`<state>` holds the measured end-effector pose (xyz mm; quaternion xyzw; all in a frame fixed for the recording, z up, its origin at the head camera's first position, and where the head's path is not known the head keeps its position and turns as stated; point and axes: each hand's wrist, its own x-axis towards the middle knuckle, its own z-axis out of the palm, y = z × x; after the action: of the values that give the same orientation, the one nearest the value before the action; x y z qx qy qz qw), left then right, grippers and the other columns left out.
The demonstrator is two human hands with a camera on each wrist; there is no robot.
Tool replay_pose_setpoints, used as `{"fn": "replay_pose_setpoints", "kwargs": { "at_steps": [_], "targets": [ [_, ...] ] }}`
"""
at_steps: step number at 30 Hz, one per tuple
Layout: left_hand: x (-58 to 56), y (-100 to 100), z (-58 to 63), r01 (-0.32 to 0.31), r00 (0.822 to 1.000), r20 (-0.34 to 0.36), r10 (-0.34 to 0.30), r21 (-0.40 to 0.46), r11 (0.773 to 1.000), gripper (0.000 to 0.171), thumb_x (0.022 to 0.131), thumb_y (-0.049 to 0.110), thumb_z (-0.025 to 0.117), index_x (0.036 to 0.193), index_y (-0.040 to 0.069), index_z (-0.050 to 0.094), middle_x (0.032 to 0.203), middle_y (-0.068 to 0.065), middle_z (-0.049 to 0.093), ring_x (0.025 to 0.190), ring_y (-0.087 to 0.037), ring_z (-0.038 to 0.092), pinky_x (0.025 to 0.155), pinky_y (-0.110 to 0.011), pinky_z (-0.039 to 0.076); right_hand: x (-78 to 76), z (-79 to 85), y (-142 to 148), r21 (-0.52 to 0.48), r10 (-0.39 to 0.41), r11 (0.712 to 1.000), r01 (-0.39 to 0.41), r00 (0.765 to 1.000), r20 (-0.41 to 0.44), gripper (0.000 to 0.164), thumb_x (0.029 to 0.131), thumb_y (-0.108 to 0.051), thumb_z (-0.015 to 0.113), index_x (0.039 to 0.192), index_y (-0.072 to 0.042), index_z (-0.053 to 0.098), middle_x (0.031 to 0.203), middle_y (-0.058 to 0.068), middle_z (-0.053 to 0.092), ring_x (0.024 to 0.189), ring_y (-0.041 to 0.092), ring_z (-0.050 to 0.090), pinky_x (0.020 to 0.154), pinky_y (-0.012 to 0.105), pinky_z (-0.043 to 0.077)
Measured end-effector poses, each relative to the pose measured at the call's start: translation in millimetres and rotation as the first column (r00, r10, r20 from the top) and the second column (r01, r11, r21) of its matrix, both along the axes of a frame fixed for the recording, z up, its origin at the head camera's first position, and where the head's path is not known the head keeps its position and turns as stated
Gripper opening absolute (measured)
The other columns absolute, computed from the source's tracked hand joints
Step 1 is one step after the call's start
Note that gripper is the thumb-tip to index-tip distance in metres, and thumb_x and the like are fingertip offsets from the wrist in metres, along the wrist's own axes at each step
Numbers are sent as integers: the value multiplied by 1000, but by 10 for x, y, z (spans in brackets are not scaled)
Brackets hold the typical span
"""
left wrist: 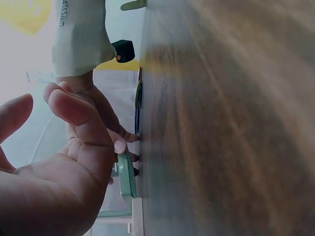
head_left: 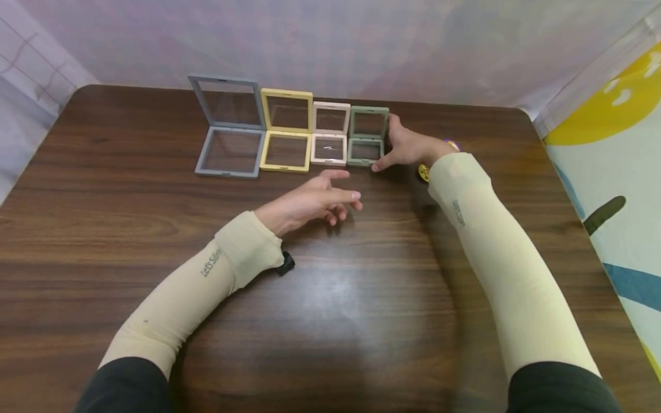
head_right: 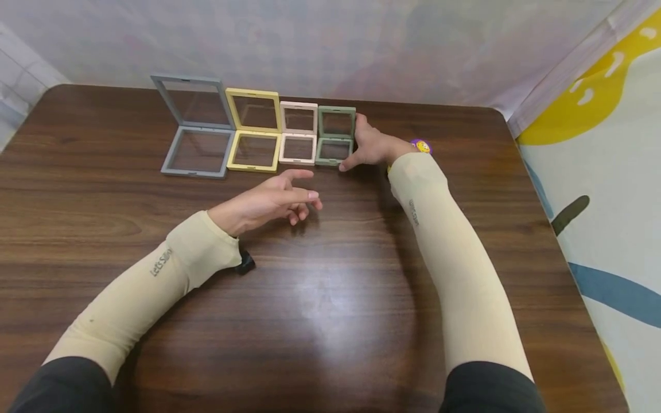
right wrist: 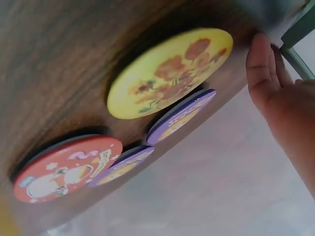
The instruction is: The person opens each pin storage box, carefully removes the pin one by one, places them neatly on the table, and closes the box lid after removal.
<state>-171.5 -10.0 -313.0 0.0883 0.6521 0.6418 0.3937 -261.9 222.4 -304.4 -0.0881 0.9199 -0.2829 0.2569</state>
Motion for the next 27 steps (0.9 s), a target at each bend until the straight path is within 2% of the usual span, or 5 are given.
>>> {"fn": "replay_pose_setpoints", "kwargs": {
  "at_steps": [4,6,13,20,27],
  "targets": [
    [6,7,-1,11,1000,-7,-11,6,1000,67,95,13,57,147,11,16,89,-5,65,59,-12,53,53,-23,45,-33,-18,-30,211,51,977,-39,997,-51,119,79,-35,75,144,6,-16,153,34,-3,144,45,1,119,55,10],
    [9,8,0,12,1000,-10,-12,6,1000,66,95,13,57,147,11,17,89,-5,65,59,-12,53,53,-22,45,-50,-28,-40,257,65,965,-44,995,-72,116,78,-35,76,144,9,-10,150,36,5,141,48,9,118,57,14],
    [18,3,-16,10,1000,-8,-10,3,1000,62,94,12,58,145,11,22,91,-6,66,59,-12,54,54,-23,45,-49,-53,-8,244,59,969,-37,995,-83,112,78,-40,74,145,10,-1,147,33,14,138,47,16,117,55,18],
    [27,7,-41,14,1000,-9,-14,2,1000,59,94,13,58,143,11,25,92,-6,66,60,-11,54,54,-23,45,-10,-99,19,215,51,976,-21,989,-137,87,81,-35,72,139,8,24,134,29,28,126,43,29,111,54,26],
    [27,0,-31,35,998,-44,-35,3,999,52,94,14,58,140,10,32,94,-6,66,62,-11,54,54,-23,46,33,-68,-13,265,78,963,-38,987,-142,88,81,-38,71,139,9,24,134,31,29,126,45,29,111,55,26]
  ]
}}
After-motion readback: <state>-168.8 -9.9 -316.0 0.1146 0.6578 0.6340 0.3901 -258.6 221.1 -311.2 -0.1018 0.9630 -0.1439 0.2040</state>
